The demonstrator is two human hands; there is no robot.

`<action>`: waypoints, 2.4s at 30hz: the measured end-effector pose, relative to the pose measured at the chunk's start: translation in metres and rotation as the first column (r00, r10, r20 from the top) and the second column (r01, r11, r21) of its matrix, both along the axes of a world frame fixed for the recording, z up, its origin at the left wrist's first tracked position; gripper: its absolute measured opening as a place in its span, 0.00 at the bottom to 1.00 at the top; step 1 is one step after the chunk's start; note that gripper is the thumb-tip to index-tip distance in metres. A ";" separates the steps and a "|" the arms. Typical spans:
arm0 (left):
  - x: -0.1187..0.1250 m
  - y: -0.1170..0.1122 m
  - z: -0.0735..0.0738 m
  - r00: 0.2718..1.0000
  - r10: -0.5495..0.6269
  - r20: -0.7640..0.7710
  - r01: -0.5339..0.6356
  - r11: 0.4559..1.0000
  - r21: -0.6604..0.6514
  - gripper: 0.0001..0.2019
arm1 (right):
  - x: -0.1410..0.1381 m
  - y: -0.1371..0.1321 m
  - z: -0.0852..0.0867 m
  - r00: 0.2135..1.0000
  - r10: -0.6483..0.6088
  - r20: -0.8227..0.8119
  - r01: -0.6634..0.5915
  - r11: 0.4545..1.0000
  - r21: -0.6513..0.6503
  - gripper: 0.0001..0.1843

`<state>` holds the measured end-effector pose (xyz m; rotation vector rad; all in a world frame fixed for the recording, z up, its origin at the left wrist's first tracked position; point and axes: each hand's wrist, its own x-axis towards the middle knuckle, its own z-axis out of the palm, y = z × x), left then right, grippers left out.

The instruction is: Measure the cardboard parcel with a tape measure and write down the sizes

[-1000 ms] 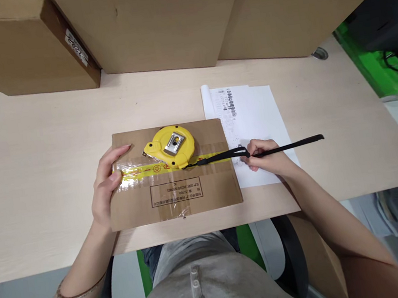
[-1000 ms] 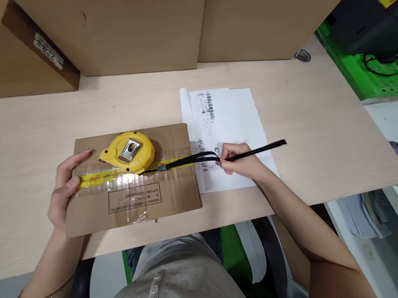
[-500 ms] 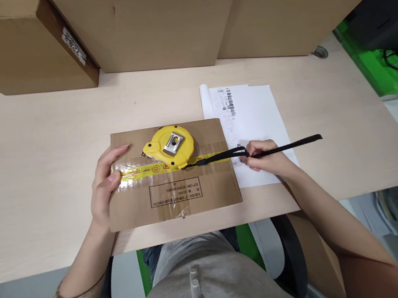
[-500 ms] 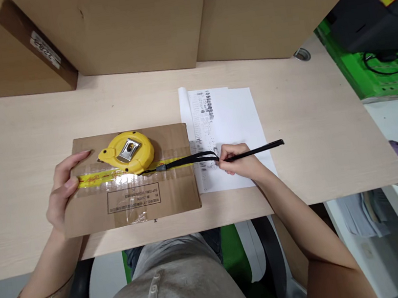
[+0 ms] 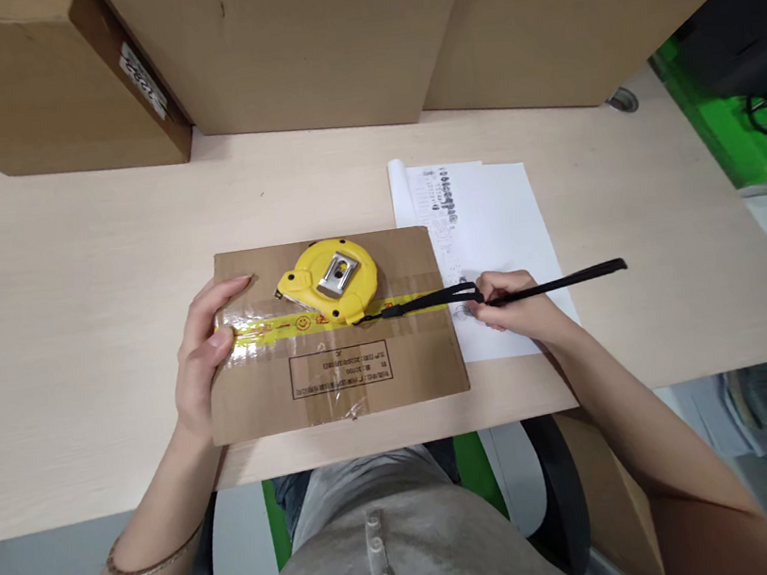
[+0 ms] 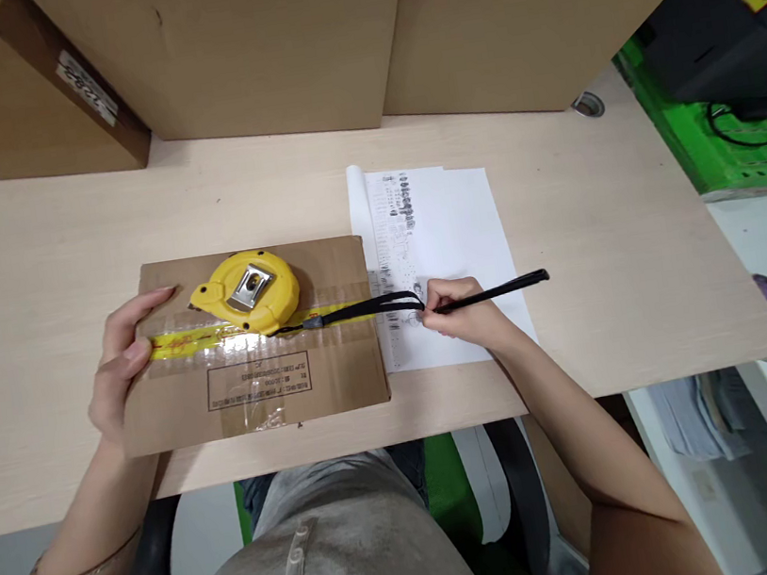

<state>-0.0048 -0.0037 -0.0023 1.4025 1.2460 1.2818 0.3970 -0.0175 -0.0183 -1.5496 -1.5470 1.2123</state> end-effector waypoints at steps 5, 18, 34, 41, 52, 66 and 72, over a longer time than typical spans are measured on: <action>-0.001 0.000 -0.001 1.000 0.010 -0.020 -0.010 1.000 0.022 0.21 | 0.000 0.001 0.000 0.999 0.019 -0.040 -0.019 1.000 0.005 0.23; -0.001 0.000 0.000 0.999 0.005 -0.034 -0.004 1.000 0.021 0.21 | 0.000 0.001 -0.003 0.996 0.003 -0.088 -0.004 1.000 -0.019 0.26; -0.001 0.001 -0.002 1.000 -0.003 -0.030 0.005 0.999 0.049 0.21 | -0.001 0.000 -0.004 0.998 0.005 -0.068 -0.005 1.000 -0.008 0.30; -0.001 0.001 -0.002 1.000 -0.007 -0.007 0.007 1.000 0.028 0.21 | -0.001 0.000 -0.003 0.997 0.002 -0.071 -0.002 1.000 -0.011 0.29; 0.002 -0.001 0.003 1.000 0.007 0.025 -0.007 1.000 -0.024 0.22 | -0.001 0.000 0.001 0.998 0.026 -0.048 -0.027 1.000 -0.007 0.27; 0.001 0.000 0.001 0.998 -0.026 0.050 0.025 0.999 0.023 0.21 | -0.001 0.000 0.000 0.999 0.024 -0.042 -0.025 1.000 -0.013 0.25; 0.001 0.000 -0.001 0.999 -0.022 0.048 0.021 1.000 0.011 0.22 | -0.001 0.000 -0.001 0.999 0.017 -0.038 -0.018 1.000 -0.009 0.25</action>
